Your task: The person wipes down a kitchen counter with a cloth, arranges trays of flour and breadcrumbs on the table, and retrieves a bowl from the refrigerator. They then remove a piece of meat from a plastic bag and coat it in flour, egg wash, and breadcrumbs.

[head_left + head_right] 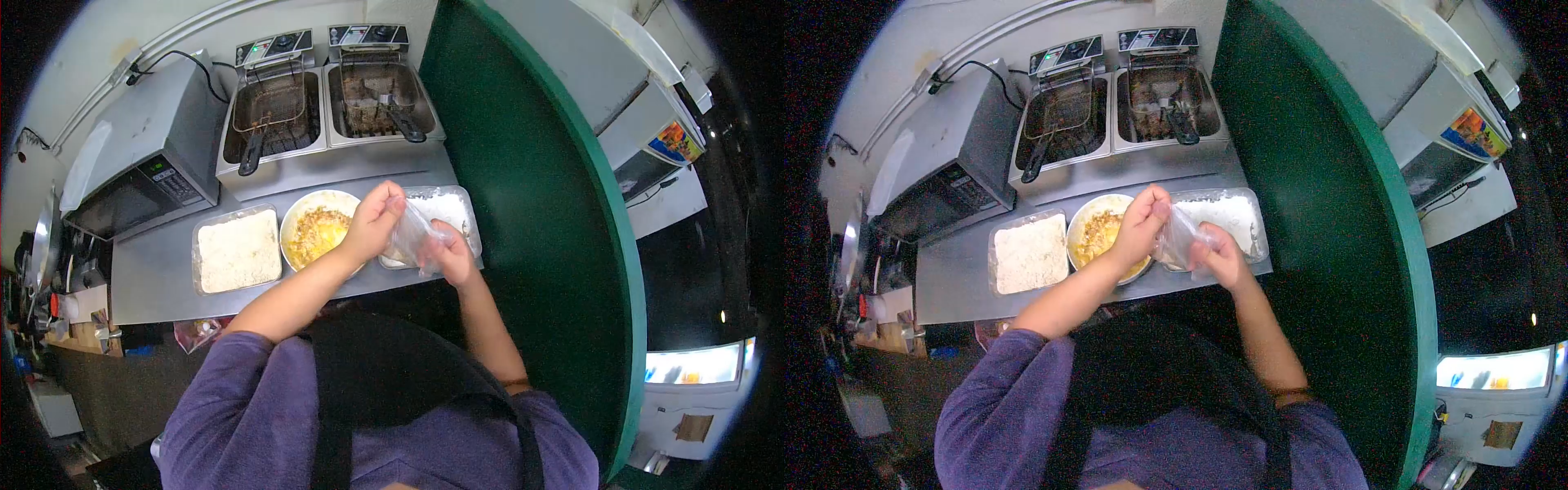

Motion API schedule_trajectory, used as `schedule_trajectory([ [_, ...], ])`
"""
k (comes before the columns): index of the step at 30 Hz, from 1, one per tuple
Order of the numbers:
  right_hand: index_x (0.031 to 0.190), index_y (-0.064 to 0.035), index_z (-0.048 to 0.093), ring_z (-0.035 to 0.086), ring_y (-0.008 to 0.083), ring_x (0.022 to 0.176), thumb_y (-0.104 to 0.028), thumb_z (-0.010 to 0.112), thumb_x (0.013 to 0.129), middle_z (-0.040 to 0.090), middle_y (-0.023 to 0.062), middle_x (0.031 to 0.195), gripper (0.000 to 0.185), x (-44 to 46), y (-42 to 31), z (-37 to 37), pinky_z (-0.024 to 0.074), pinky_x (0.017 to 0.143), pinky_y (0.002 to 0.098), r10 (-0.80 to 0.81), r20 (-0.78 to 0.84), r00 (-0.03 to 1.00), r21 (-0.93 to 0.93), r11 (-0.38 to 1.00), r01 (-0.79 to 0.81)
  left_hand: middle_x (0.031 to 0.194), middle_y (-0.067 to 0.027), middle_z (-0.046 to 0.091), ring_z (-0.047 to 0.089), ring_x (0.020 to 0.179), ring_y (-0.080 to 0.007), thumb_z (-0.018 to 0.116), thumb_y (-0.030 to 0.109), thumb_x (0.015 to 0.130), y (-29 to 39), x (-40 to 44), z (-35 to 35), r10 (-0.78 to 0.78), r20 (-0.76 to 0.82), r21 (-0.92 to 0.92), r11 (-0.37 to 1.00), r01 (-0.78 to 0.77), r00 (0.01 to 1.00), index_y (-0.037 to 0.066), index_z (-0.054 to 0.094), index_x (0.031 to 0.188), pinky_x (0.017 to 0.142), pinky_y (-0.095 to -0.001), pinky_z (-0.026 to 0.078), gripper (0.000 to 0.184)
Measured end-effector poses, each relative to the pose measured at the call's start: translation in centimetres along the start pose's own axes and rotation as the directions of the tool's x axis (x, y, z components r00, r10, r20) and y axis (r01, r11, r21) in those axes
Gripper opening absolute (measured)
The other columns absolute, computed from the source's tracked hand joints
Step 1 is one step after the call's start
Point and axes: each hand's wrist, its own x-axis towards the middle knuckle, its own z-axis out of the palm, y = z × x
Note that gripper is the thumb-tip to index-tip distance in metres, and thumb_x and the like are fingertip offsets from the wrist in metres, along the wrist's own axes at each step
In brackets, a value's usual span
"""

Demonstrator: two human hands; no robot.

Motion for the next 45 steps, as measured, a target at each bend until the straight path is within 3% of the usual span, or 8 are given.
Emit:
schedule_trajectory([
  [6,0.13,-0.0028,0.042,0.051,0.0163,0.105,0.001,0.08,0.065,0.05,0.0036,0.117,0.075,0.4,0.7,2.4,0.0472,0.088,0.0297,-0.152,-0.173,0.973,-0.292,0.952,0.097,0.098,-0.0095,0.059,0.059,0.092,-0.0243,0.043,0.024,0.101,-3.2,1.6,0.7,-0.645,-0.116,-0.68,0.606,0.413,0.756,0.008,0.051,0.105,0.086,-0.0432,0.05,0.018],
  [9,0.128,-0.0027,0.044,0.052,0.0178,0.108,0.004,0.077,0.066,0.05,0.0056,0.12,0.072,0.5,2.9,1.7,0.0465,0.093,0.0312,0.021,-0.321,0.947,-0.069,0.997,-0.046,0.102,-0.0129,0.06,0.059,0.096,-0.0308,0.041,0.022,0.101,-5.9,2.0,0.3,-0.855,-0.056,-0.817,0.336,0.468,0.516,0.008,0.05,0.112,0.092,-0.052,0.047,0.02],
  [12,0.124,-0.002,0.047,0.055,0.0183,0.105,0.004,0.075,0.069,0.054,0.0068,0.116,0.062,0.8,5.7,0.0,0.0504,0.088,0.0309,0.1,-0.483,0.87,0.094,0.994,-0.062,0.099,-0.0116,0.059,0.06,0.091,-0.0281,0.046,0.02,0.098,-7.1,1.6,0.0,-0.833,-0.169,-0.713,0.473,0.517,0.527,0.01,0.047,0.118,0.081,-0.0476,0.052,0.023],
  [16,0.117,-0.002,0.052,0.06,0.0183,0.093,0.002,0.071,0.075,0.058,0.0074,0.109,0.046,1.4,8.1,-2.4,0.0524,0.08,0.0299,0.277,-0.631,0.725,0.217,0.96,-0.177,0.091,-0.0093,0.058,0.061,0.079,-0.0241,0.061,0.014,0.087,-6.3,0.6,-0.2,-0.661,-0.301,0.023,0.715,0.699,0.687,0.007,0.042,0.123,0.066,-0.0395,0.051,0.041],
  [22,0.118,-0.0005,0.05,0.06,0.0212,0.1,0.001,0.071,0.075,0.059,0.0099,0.111,0.047,2.6,8.4,-3.5,0.0505,0.081,0.0331,0.242,-0.673,0.699,0.005,0.947,-0.322,0.09,-0.0259,0.063,0.063,0.086,-0.0413,0.062,-0.001,0.072,-5.2,0.6,0.3,-0.303,-0.167,0.782,0.539,0.313,0.938,0.003,0.049,0.115,0.074,-0.046,0.049,0.045],
  [31,0.129,0.0024,0.045,0.058,0.0245,0.105,-0.003,0.073,0.074,0.057,0.0132,0.119,0.062,1.4,7.9,-4.9,0.05,0.088,0.036,0.25,-0.412,0.876,0.063,0.967,-0.247,0.094,-0.0252,0.065,0.064,0.088,-0.0397,0.06,0.009,0.077,-8.9,2.7,-1.4,-0.208,-0.19,0.689,0.668,0.281,0.959,-0.001,0.064,0.099,0.077,-0.0426,0.05,0.024],
  [40,0.119,0.0014,0.054,0.063,0.028,0.101,-0.005,0.052,0.084,0.062,0.0158,0.112,0.035,1.6,7.8,-5.5,0.0516,0.089,0.0388,0.499,-0.203,0.842,0.718,0.661,-0.218,0.11,-0.0155,0.064,0.063,0.095,-0.0218,0.065,0.017,0.078,-4.1,2.4,-1.8,-0.657,0.469,0.48,0.751,0.453,0.591,0.0,0.056,0.117,0.082,-0.0326,0.05,0.044],
  [45,0.112,0.0002,0.056,0.064,0.0278,0.092,-0.008,0.051,0.085,0.062,0.0143,0.105,0.029,1.7,6.6,-3.9,0.053,0.083,0.0381,0.601,-0.322,0.731,0.805,0.58,-0.123,0.1,-0.0149,0.063,0.063,0.091,-0.0318,0.069,0.016,0.072,-0.5,0.8,0.0,-0.385,0.44,0.806,0.568,-0.168,0.811,0.007,0.059,0.112,0.076,-0.0409,0.05,0.043],
])
